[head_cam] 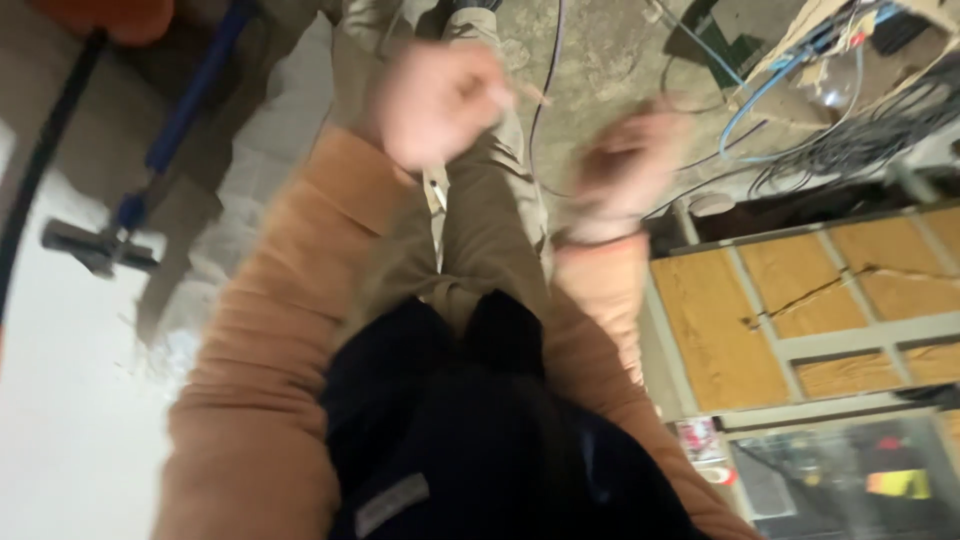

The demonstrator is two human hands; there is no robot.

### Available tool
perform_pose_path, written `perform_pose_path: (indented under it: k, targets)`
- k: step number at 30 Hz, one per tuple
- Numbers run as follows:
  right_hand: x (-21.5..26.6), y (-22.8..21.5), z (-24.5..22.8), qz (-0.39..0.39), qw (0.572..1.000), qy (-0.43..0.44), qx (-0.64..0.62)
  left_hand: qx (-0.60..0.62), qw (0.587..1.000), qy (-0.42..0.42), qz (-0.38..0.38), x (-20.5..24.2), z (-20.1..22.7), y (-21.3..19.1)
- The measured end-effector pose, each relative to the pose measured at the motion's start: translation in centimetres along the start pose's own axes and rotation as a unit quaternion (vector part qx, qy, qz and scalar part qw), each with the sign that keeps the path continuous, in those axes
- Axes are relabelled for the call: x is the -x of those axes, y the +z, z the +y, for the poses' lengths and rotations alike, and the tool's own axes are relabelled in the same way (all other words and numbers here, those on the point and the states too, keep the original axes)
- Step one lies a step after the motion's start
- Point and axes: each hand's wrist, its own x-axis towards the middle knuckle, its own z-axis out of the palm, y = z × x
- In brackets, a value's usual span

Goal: The person sits on the workshop floor repairing a small lamp fixture. They peel and twist the lamp's wires by hand, wrap a connection with electrical tape, then use pliers to cut and strip the wire ends and reattach them to the lamp socket.

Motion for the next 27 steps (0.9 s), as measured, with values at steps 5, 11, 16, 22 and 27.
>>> perform_pose_path:
  k: [5, 11, 16, 22, 27]
  targets:
    - [-6.3, 0.6, -6.7, 0.031, 0.99, -0.044, 0.132, -0.027, 0.994, -0.051, 0.091, 3.2, -4.5, -3.7]
    - [-1.9, 5.1, -1.2, -0.142, 0.938, 0.004, 0.317, 0.186, 0.974, -0.102, 0.083, 0.8, -2.2, -0.5]
    - [0.2, 13.8, 1.3, -0.277, 0.921, 0.014, 0.273, 0.284, 0.954, -0.08, 0.056, 0.7, -2.1, 1.2]
    - [-0.1, 11.5, 4.3, -0.269, 0.925, -0.05, 0.263, 0.308, 0.944, -0.109, 0.043, 0.7, -1.5, 2.0]
    - [0.0, 12.0, 7.6, -0.071, 0.951, -0.001, 0.301, 0.201, 0.963, -0.137, 0.119, 0.8, -2.5, 3.3]
